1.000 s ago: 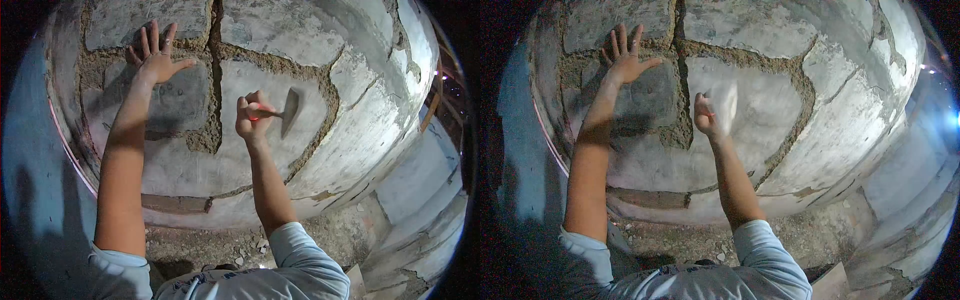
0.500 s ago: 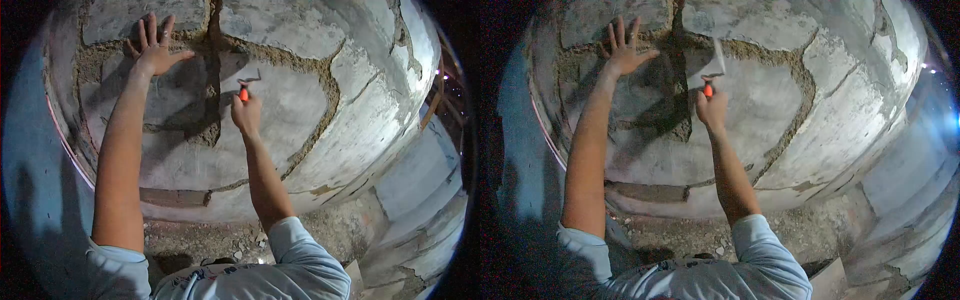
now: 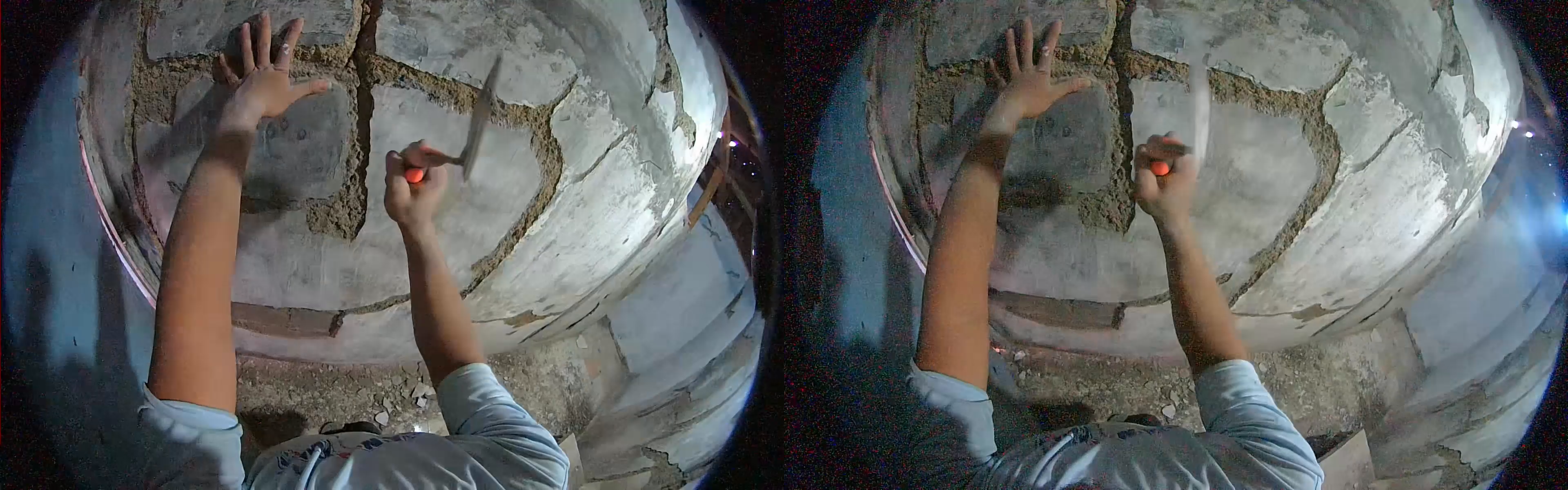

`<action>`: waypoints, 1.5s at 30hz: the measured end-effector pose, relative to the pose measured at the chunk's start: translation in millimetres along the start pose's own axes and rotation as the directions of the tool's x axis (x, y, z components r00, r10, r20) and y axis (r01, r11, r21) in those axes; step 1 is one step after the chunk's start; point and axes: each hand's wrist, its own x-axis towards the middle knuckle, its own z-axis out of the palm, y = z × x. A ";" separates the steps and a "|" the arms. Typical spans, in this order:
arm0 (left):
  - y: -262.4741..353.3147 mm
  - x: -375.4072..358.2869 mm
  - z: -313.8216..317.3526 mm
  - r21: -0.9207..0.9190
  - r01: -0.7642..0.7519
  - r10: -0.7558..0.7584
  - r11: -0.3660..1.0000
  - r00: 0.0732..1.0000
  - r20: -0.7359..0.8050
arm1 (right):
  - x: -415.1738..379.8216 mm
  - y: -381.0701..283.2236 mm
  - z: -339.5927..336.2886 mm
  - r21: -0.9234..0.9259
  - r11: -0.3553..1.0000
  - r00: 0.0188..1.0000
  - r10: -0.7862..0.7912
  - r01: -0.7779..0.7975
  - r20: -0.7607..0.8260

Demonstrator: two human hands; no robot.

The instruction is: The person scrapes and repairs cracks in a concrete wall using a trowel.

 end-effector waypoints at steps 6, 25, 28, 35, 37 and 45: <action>43.3 32.5 -74.4 0.173 0.302 -0.344 0.938 0.739 0.579 | -2.1 58.9 -11.7 -0.081 0.845 0.845 0.515 -0.529 -0.145; 45.5 33.1 -70.0 0.138 0.329 -0.342 0.934 0.716 0.608 | -6.2 54.6 -20.4 -0.327 0.933 0.988 0.129 -0.150 -0.083; 27.7 25.9 -51.5 0.187 0.213 -0.282 0.959 0.781 0.557 | -5.3 47.2 -33.1 -0.152 0.846 0.859 0.494 -0.510 -0.136; 33.1 25.2 -54.1 0.185 0.235 -0.299 0.954 0.773 0.559 | -6.7 72.4 -28.6 -0.338 0.877 0.939 0.336 -0.341 -0.076; 33.6 26.2 -55.7 0.182 0.224 -0.288 0.957 0.786 0.547 | -3.5 37.3 -31.9 -0.099 0.847 0.847 0.503 -0.522 -0.171; 43.0 17.9 -67.5 0.083 0.227 -0.240 0.970 0.873 0.425 | -10.4 75.6 -38.2 -0.295 0.917 0.954 0.295 -0.268 0.051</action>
